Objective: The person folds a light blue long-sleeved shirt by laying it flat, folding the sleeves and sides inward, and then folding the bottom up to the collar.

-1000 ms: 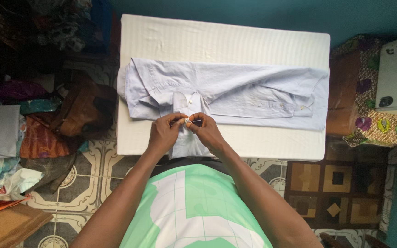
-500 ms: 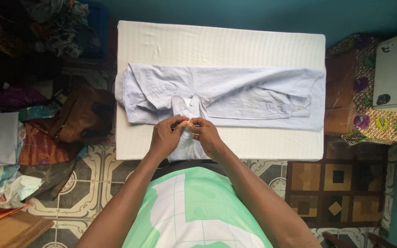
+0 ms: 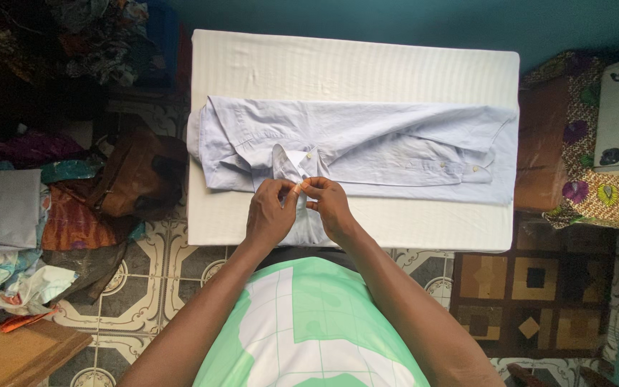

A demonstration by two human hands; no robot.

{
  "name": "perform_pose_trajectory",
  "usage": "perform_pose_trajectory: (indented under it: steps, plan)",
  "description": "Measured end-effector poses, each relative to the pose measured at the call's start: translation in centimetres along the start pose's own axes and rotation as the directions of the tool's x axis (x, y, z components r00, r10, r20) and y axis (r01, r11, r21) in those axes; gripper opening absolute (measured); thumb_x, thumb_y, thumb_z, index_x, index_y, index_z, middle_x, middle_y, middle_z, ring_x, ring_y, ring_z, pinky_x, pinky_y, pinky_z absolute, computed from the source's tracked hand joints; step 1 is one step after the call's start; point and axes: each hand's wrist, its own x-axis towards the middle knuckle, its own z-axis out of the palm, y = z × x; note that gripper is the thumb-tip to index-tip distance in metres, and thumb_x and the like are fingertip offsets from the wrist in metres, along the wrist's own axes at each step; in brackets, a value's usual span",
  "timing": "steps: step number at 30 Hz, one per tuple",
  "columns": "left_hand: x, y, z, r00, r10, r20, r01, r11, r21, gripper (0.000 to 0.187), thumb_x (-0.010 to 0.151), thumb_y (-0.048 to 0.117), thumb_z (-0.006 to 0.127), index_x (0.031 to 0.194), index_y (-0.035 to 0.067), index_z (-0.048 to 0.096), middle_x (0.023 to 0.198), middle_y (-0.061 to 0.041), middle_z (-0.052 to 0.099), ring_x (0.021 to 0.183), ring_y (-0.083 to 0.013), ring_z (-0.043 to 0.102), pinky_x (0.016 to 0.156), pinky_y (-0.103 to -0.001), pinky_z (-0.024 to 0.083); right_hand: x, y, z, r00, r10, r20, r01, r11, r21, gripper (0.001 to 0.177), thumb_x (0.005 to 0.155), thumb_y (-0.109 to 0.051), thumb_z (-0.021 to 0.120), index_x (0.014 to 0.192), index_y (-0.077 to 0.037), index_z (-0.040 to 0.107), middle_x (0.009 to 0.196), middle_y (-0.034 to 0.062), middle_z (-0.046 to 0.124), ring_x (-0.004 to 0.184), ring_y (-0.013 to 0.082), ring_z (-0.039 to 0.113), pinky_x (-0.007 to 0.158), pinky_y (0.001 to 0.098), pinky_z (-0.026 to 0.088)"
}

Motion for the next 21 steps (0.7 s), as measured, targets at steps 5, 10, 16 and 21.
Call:
perform_pose_trajectory:
  steps: [5, 10, 16, 21]
  plan:
    - [-0.1, -0.3, 0.4, 0.997, -0.073, -0.011, 0.074, 0.997, 0.029, 0.018, 0.093, 0.022, 0.069, 0.093, 0.004, 0.070, 0.089, -0.013, 0.066, 0.082, -0.0276, 0.066, 0.076, -0.040, 0.053, 0.4, 0.9, 0.0, 0.996, -0.083, -0.030, 0.075, 0.975, -0.207, 0.015, 0.095, -0.016, 0.070, 0.101, -0.002, 0.071, 0.096, 0.0048, 0.069, 0.084, 0.0115, 0.059, 0.078, 0.0294, 0.050]
    - [0.0, -0.3, 0.1, 0.999, -0.046, -0.020, 0.048, 0.994, 0.102, 0.019, 0.091, 0.021, 0.069, 0.091, 0.002, 0.068, 0.091, -0.017, 0.066, 0.086, -0.0322, 0.065, 0.078, -0.043, 0.052, 0.3, 1.1, 0.1, 0.979, -0.201, 0.021, 0.196, 0.919, -0.342, 0.018, 0.094, -0.016, 0.070, 0.103, -0.001, 0.070, 0.099, 0.0052, 0.070, 0.088, 0.0115, 0.060, 0.080, 0.0277, 0.049]
    - [-0.2, -0.3, -0.1, 0.998, 0.057, 0.028, -0.061, 0.977, 0.202, 0.019, 0.094, 0.019, 0.065, 0.091, 0.000, 0.064, 0.094, -0.020, 0.062, 0.089, -0.0388, 0.063, 0.079, -0.048, 0.051, -0.1, 1.2, 0.2, 0.934, -0.355, 0.034, 0.300, 0.730, -0.614, 0.021, 0.093, -0.017, 0.069, 0.105, 0.000, 0.067, 0.101, 0.0075, 0.069, 0.087, 0.0161, 0.059, 0.079, 0.0288, 0.048]
    - [0.1, -0.3, 0.2, 1.000, 0.031, 0.000, -0.030, 0.988, 0.151, 0.019, 0.090, 0.017, 0.068, 0.088, -0.001, 0.062, 0.093, -0.019, 0.061, 0.085, -0.0384, 0.063, 0.074, -0.048, 0.050, 0.7, 1.7, 0.4, 0.982, -0.186, 0.016, 0.175, 0.883, -0.436, 0.017, 0.094, -0.018, 0.067, 0.101, -0.003, 0.068, 0.094, 0.0037, 0.070, 0.086, 0.0137, 0.062, 0.080, 0.0300, 0.051]
